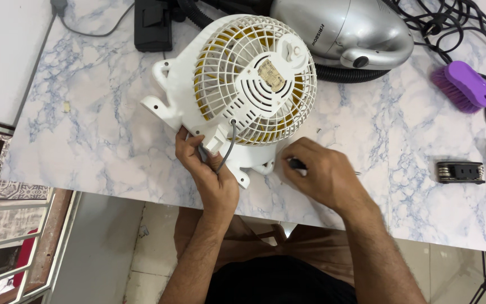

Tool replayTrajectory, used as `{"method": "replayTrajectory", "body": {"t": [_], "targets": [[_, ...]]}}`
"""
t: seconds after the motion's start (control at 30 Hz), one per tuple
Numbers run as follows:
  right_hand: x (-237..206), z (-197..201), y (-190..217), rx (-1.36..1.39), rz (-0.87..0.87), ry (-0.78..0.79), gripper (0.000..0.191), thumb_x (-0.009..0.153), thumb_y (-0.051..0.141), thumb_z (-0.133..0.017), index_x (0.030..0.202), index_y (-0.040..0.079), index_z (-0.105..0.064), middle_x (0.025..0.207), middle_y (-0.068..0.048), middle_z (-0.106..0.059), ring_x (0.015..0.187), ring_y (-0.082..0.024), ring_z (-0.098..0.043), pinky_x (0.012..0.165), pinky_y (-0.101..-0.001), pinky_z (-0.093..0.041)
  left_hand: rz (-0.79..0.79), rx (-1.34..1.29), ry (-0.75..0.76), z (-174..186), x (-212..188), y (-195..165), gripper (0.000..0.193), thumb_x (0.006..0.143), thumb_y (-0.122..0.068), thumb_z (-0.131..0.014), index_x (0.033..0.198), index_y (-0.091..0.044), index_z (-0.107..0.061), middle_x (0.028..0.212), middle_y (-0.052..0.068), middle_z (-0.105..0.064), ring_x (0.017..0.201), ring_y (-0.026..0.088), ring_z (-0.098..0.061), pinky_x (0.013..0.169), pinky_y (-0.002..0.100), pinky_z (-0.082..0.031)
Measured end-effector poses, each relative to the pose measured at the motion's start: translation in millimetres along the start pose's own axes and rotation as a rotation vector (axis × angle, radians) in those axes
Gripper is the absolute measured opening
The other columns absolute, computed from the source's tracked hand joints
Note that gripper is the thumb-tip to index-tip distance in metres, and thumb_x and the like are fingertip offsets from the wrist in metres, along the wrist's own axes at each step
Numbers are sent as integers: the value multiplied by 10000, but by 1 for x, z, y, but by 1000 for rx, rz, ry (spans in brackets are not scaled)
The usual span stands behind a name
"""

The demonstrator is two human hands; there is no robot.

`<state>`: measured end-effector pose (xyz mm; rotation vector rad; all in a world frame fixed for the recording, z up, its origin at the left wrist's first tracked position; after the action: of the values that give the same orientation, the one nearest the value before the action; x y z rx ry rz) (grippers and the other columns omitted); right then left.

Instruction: The person flips a small yellow electric fan over on a table and uses a screwdriver to unscrew the rear cover, working around the fan's back panel and manipulating the loosened cover and screws by hand. A handheld vacuum, brush, and multitool rest on the table nearby.

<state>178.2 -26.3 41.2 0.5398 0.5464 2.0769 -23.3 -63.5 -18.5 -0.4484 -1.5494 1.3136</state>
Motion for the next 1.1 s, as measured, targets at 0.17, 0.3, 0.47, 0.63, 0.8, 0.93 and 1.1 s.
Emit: {"method": "replayTrajectory", "body": {"t": [0.17,0.3,0.47,0.63,0.8,0.93,1.1], "targets": [[-3,15,-18,-191,-171,9,129,933,136,-705,1006,45,-760,1024,-81,-772,755,-210,-762,641,-338,-640,-3,7,2,0,1,1,281,1173,-151,-364,1423,-31,-316,1610,246,-212,1522,363,-348,1267,509,-380],[-8,29,-24,-233,-255,-16,141,913,138,-716,1004,48,-775,1037,-76,-771,767,-244,-749,679,-373,-622,12,4,3,0,1,1,278,1176,-143,-353,1420,-24,-296,1607,258,-227,1503,358,-368,1262,502,-381],[-7,37,-26,-206,-314,-41,179,919,140,-709,1065,58,-772,1084,-84,-759,811,-256,-754,700,-374,-625,81,-7,-3,0,4,5,343,1140,-79,-341,1456,5,-240,1594,274,-252,1492,373,-371,1258,514,-330],[-11,45,-23,-164,-362,-124,211,949,130,-692,1139,76,-766,1076,-91,-758,866,-249,-755,744,-379,-621,52,-20,-8,1,4,4,375,1123,-13,-344,1481,7,-234,1603,273,-266,1521,384,-364,1286,509,-298],[-11,51,-20,-151,-373,-135,211,949,141,-692,1138,86,-769,1057,-88,-758,862,-241,-756,747,-376,-620,133,-76,5,4,9,5,446,1095,0,-414,1498,-5,-223,1518,237,-344,1458,350,-421,1240,487,-342],[-11,57,-17,-98,-344,-206,214,945,139,-712,1137,60,-763,1032,-111,-747,864,-245,-750,751,-373,-616,273,-238,59,12,15,11,566,997,32,-484,1494,-20,-217,1471,228,-394,1406,329,-439,1188,468,-380],[-9,62,-16,-48,-340,-227,201,960,119,-700,1141,46,-751,1045,-110,-738,878,-232,-750,755,-356,-618,285,-223,86,19,48,22,659,960,52,-483,1556,-34,-216,1579,244,-376,1484,357,-420,1239,484,-356]]}}
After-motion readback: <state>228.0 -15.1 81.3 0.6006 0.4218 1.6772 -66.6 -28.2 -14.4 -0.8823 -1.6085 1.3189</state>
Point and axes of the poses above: each hand's wrist, its own x-axis towards the middle knuckle, its own z-axis out of the back of the hand, y = z × x, the point moved 3 cm from there along x, towards the middle knuckle
